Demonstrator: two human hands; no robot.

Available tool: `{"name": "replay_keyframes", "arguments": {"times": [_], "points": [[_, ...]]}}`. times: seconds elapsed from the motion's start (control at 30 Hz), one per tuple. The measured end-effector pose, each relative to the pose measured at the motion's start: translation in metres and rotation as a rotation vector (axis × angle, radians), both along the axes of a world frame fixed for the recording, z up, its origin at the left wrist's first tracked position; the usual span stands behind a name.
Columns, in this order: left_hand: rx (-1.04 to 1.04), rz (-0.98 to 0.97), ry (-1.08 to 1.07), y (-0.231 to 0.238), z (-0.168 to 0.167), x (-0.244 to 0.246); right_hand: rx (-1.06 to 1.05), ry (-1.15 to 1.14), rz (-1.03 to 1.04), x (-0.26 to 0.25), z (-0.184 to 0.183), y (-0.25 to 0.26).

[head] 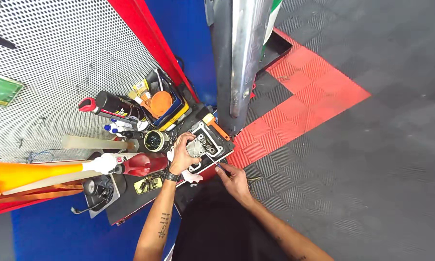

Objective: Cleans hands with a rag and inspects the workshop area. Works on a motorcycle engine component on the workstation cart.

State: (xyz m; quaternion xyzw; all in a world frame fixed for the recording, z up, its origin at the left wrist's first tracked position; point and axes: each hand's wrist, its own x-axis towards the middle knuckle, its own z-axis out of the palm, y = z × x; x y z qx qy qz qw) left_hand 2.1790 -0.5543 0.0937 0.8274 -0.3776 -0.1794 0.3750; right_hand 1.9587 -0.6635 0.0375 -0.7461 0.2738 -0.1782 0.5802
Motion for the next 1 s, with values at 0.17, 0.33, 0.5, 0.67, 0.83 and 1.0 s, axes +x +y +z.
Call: {"name": "replay_keyframes", "arguments": {"times": [0.17, 0.33, 0.5, 0.67, 0.83, 1.0], "points": [[-0.016, 0.002, -0.001, 0.0, -0.001, 0.0, -0.278, 0.007, -0.061, 0.0, -0.001, 0.008], [-0.021, 0.004, 0.017, 0.0, -0.001, 0.0, 0.286, -0.014, 0.017, -0.001, 0.007, -0.001], [-0.021, 0.001, 0.015, -0.001, 0.0, 0.0, 1.288, -0.13, 0.122, -0.002, 0.006, -0.015], [-0.023, -0.002, 0.017, 0.0, -0.001, 0.001, 1.495, -0.103, 0.3, 0.001, 0.005, -0.022], [-0.015, 0.007, 0.02, 0.0, -0.001, 0.0, 1.354, -0.135, 0.243, 0.0, 0.005, -0.02], [-0.007, 0.004, 0.015, 0.0, -0.001, 0.0, 1.128, -0.137, 0.147, 0.0, 0.007, -0.014]]}}
